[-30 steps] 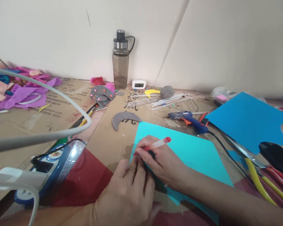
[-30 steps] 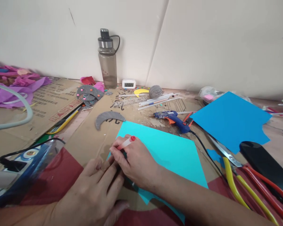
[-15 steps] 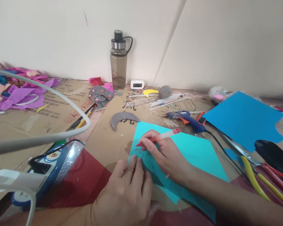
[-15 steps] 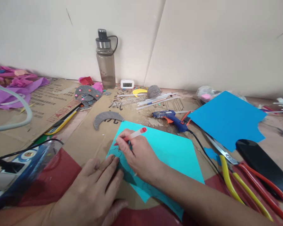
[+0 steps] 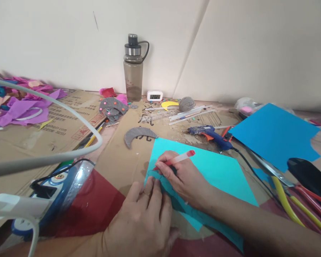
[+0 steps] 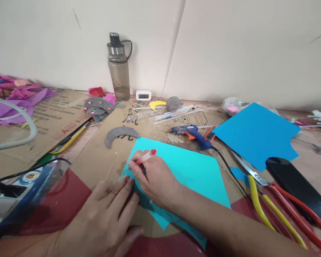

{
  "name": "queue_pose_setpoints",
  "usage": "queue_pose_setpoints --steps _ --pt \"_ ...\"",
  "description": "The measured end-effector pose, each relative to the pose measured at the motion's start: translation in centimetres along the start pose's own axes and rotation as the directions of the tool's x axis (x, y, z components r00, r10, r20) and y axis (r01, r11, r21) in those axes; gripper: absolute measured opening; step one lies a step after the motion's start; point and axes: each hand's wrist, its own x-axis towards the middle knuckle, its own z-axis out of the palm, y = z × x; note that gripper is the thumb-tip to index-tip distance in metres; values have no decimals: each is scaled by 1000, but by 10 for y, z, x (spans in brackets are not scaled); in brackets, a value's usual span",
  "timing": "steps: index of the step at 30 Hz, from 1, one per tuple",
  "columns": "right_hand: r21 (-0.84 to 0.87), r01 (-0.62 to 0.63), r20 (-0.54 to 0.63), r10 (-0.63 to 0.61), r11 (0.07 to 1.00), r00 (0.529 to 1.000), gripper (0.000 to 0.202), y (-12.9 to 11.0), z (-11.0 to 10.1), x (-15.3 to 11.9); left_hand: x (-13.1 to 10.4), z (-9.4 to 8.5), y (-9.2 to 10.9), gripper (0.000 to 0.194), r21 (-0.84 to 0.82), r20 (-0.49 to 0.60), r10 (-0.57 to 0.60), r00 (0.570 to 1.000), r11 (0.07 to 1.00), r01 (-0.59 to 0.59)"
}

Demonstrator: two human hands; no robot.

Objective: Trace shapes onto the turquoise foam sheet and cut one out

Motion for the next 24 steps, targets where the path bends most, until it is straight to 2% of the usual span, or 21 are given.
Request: queue_pose_setpoints --steps 10,15,24 --pt "-80 26 -28 -28 996 999 22 0 0 1 0 -2 0 49 9 26 4 1000 1000 -5" --pt "-84 43 -45 -47 996 998 24 2 1 1 0 0 -1 49 -1 5 12 1000 1000 -12" --pt "-80 45 -42 -49 996 998 26 2 -1 1 -1 -2 -1 49 -5 37 6 999 1000 -6"
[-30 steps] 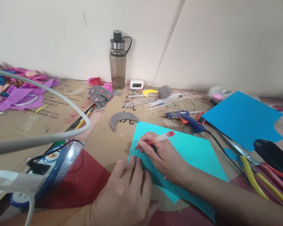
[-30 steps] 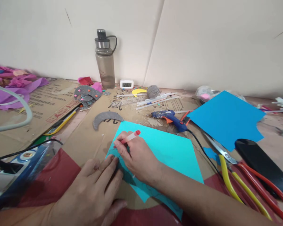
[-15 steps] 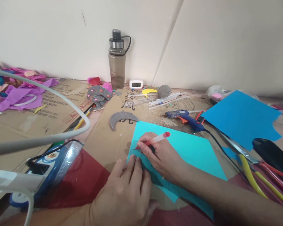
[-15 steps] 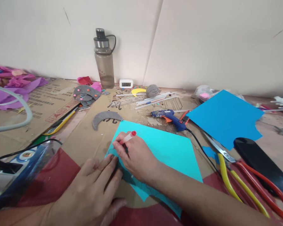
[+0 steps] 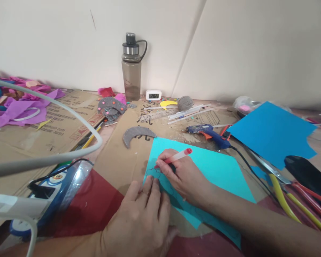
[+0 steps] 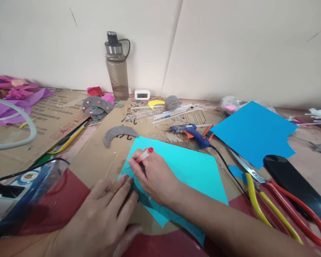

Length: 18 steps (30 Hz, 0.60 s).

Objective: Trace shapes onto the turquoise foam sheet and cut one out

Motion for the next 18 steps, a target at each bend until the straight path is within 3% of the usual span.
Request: queue_pose_setpoints --steps 18 --pt "64 -9 -16 11 998 1000 26 3 1 0 1 1 0 49 8 9 3 1000 1000 -3"
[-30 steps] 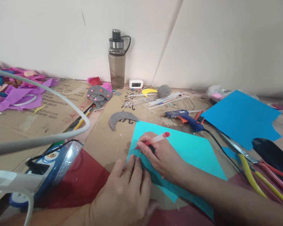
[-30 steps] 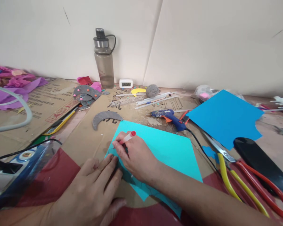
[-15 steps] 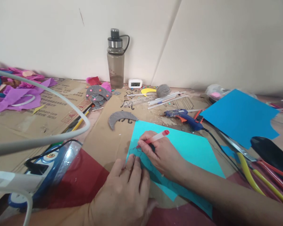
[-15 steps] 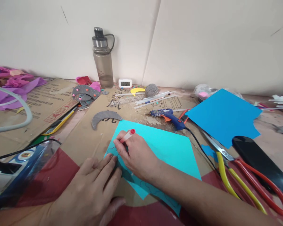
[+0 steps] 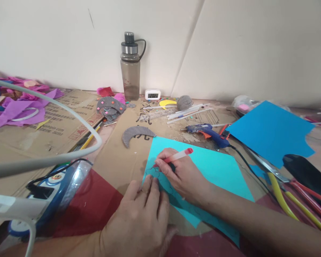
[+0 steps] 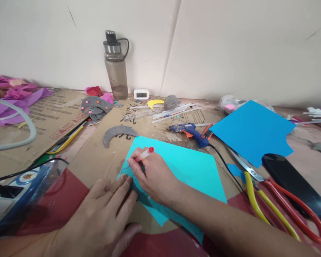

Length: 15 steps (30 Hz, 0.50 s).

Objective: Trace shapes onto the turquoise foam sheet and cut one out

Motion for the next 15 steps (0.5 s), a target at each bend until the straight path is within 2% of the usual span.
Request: queue_pose_setpoints --steps 15 --pt "-20 62 22 -62 998 998 23 -1 2 0 1 0 0 49 -5 -5 -9 1000 1000 9"
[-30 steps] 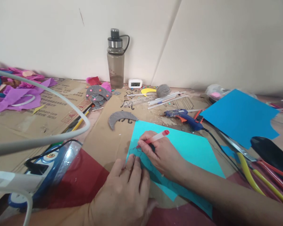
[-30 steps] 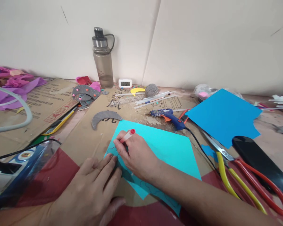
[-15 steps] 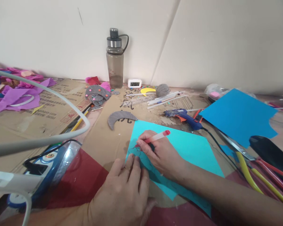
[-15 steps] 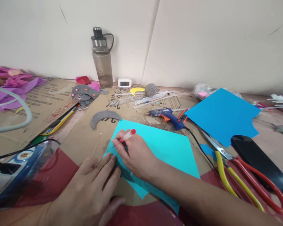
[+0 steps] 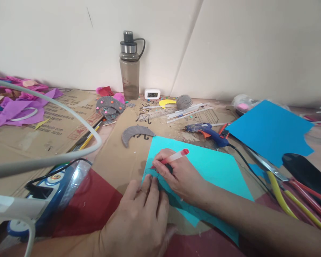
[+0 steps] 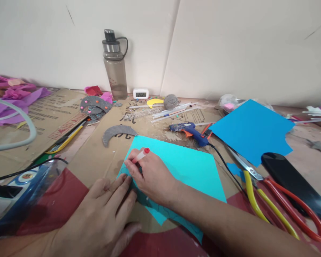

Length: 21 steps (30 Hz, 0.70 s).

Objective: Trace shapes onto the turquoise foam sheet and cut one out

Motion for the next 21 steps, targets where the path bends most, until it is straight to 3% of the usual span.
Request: queue_pose_setpoints --steps 21 --pt "-32 -18 -21 17 999 1000 23 1 -1 1 0 -2 0 47 6 8 15 1000 1000 -15"
